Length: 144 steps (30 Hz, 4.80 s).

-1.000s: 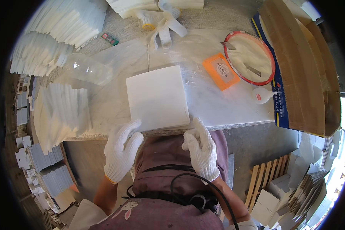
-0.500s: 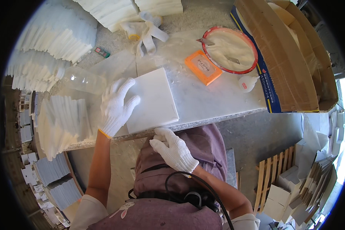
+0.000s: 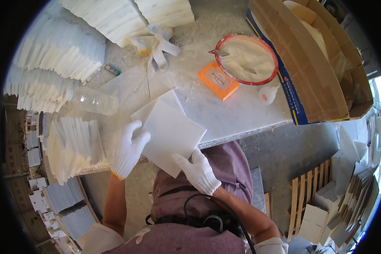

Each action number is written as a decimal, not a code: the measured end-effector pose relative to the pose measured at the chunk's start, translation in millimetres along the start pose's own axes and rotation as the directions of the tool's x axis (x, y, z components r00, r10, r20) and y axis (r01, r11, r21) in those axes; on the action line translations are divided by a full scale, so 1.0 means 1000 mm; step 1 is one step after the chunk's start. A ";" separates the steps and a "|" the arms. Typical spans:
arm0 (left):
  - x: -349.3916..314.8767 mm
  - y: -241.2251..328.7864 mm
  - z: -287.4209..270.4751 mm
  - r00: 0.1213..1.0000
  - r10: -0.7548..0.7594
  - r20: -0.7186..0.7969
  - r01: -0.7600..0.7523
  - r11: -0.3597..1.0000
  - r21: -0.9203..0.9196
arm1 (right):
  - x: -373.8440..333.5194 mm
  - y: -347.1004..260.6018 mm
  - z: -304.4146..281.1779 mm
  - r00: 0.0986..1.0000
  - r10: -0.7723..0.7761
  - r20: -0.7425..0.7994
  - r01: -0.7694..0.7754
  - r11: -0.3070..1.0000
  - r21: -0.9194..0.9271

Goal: The person applies a white paste from a red-rimmed container onto the edges of white foam sheets using a small metal spatula. They handle each sheet individually, spread the paste along the edges, and place the treated sheets into a cardboard box.

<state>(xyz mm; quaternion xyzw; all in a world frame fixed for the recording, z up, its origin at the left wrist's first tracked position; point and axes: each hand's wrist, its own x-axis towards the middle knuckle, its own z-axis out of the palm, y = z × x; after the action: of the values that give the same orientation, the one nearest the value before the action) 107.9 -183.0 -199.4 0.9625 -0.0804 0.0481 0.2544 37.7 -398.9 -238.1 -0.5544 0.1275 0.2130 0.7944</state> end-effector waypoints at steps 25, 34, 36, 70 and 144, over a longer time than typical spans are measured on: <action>0.031 0.082 -0.029 0.949 0.199 0.245 -0.153 0.969 -0.195 | -0.025 -0.095 -0.050 0.962 -0.236 0.136 0.272 0.834 -0.479; 0.001 0.089 -0.035 0.910 -0.034 0.413 0.245 0.847 -0.471 | -0.033 -0.049 -0.064 0.980 -0.176 0.094 0.189 0.970 -0.153; -0.006 0.098 -0.041 0.931 0.008 0.366 0.158 0.892 -0.424 | -0.040 -0.048 -0.061 0.986 -0.152 0.073 0.159 0.983 -0.097; 0.090 0.080 -0.045 0.838 -0.317 0.444 0.543 0.400 -0.739 | 0.012 -0.118 -0.026 0.997 -0.074 -0.023 0.075 0.993 0.094; 0.121 0.076 -0.021 0.833 -0.349 0.430 0.507 0.172 -0.844 | 0.041 -0.101 -0.138 0.339 -0.528 -0.779 -0.252 0.746 -0.616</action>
<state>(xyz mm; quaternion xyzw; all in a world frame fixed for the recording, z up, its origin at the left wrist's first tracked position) 212.4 -253.9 -128.1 0.6123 0.1635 -0.1473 0.7594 126.5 -549.2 -221.3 -0.8174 0.4206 -0.1864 0.3467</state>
